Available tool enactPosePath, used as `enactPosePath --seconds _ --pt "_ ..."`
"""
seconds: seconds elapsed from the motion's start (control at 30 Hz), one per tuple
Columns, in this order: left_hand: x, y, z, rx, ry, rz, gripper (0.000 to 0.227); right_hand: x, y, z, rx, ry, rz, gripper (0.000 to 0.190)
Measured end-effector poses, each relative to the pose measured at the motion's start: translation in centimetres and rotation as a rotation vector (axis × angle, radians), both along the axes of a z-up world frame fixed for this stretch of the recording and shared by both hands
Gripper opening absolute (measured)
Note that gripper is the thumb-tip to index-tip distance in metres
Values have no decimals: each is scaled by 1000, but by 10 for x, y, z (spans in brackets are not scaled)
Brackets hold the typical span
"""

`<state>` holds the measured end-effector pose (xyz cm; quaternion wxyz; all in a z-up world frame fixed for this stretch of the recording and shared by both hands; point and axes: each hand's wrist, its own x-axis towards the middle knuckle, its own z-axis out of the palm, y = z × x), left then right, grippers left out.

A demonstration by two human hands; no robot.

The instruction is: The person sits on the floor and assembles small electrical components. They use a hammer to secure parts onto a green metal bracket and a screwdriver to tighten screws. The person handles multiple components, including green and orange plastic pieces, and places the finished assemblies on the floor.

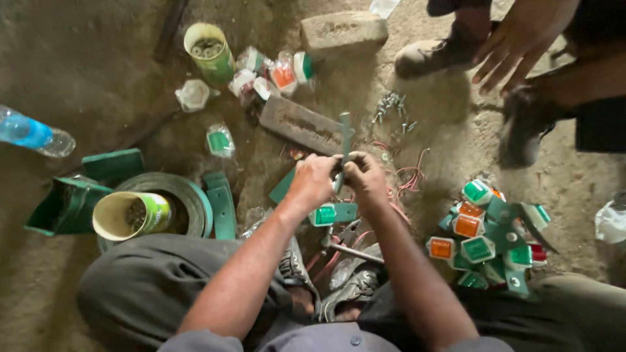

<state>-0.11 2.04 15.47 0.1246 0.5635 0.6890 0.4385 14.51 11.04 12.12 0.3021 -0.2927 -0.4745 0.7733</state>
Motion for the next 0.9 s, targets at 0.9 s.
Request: enactPosePath --seconds 0.9 --pt "-13 -7 4 -48 -481 -2 29 3 -1 52 535 -257 -129 8"
